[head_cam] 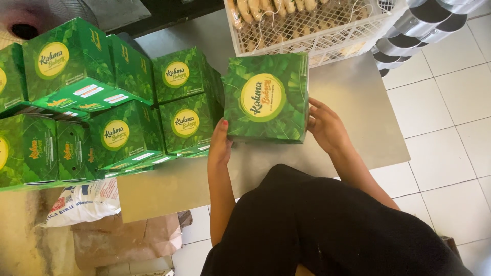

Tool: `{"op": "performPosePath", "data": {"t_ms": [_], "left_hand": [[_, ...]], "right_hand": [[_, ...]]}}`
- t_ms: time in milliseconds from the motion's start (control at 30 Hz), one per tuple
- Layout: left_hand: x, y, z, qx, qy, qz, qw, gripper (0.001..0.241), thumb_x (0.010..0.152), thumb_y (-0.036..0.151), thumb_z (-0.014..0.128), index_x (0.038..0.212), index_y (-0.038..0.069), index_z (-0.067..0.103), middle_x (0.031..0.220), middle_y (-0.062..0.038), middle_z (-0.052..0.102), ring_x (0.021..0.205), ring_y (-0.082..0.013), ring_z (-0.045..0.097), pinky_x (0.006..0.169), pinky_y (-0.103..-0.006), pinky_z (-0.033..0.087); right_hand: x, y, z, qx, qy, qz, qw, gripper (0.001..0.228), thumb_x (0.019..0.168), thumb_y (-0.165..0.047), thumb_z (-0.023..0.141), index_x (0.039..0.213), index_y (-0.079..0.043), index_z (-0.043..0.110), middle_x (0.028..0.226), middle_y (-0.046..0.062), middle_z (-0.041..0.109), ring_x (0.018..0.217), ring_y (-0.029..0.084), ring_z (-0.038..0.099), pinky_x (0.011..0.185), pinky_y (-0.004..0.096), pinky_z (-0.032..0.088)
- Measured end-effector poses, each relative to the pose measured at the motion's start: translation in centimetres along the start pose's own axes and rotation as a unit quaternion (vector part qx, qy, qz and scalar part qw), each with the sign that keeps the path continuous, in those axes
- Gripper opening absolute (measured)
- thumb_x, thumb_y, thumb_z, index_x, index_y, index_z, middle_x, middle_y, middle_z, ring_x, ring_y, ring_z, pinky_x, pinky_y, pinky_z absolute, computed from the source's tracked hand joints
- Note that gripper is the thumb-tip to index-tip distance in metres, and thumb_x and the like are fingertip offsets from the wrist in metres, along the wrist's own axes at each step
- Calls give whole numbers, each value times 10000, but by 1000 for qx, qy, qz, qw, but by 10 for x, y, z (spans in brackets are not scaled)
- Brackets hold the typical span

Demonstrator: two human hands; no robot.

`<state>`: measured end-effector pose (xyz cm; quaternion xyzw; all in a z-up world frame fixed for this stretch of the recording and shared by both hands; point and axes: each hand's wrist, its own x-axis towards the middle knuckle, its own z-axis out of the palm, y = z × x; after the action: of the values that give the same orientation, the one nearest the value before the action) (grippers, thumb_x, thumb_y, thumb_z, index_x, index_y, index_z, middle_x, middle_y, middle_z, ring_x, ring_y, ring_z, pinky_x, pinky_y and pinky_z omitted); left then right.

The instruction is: Packing individual loaves of bread into green cardboard product boxes.

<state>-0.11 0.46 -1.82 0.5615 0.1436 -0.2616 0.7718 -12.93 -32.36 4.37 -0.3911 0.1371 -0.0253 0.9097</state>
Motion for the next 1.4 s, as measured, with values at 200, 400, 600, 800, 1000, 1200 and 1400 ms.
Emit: {"op": "performPosePath", "data": {"t_ms": [200,400,600,800,1000,1200,1400], "left_hand": [[-1,-2,-7,54,-32,18,998,753,894,516,677,1495,101,491,1518,-16,513,1344,-196,453,1026,-454,352],[-4,4,-3,35,-54,52,997,712,932,516,666,1487,90,534,1471,-77,563,1302,-228,497,1024,-423,390],[1,6,-7,49,-57,56,996,701,954,555,586,1489,105,530,1541,-37,501,1354,-221,472,1069,-439,383],[-9,32,5,105,-54,73,990,688,995,577,448,1499,115,520,1576,-79,460,1402,-263,458,1103,-495,371],[-19,29,0,133,-100,218,962,788,1016,485,589,1681,137,347,1496,-211,466,1241,-303,510,1123,-449,386],[32,-22,-20,252,-50,368,894,1115,808,426,883,1660,41,274,1653,-150,416,1540,-307,387,1268,-422,300],[29,-7,14,115,-42,355,927,1287,718,630,893,1594,1,192,1543,-172,418,1439,-321,431,1213,-439,350]], "right_hand": [[3,-14,4,48,34,-76,995,638,1029,-195,551,1589,-6,312,1365,119,597,1083,208,615,953,411,491],[-12,-39,43,2,-16,-89,996,727,964,-186,578,1599,-92,238,1480,97,519,1191,202,611,971,463,507],[-14,-59,62,-41,-64,-181,980,727,1017,-129,629,1640,-108,256,1430,118,554,1209,224,622,1021,421,514],[16,-59,78,-78,-145,-192,967,395,1038,-25,690,1386,-87,514,1262,63,616,1061,131,618,828,290,518],[39,-67,122,-142,-57,-175,973,218,1062,-60,644,1280,-54,626,1201,42,647,946,112,625,742,262,533],[49,-83,156,-94,-83,-137,983,453,1028,-62,639,1472,-70,551,1229,48,648,949,162,671,780,325,609],[54,-93,165,-72,-175,-150,971,511,1043,-63,628,1531,-55,477,1396,79,607,1132,223,670,887,382,605]]}}
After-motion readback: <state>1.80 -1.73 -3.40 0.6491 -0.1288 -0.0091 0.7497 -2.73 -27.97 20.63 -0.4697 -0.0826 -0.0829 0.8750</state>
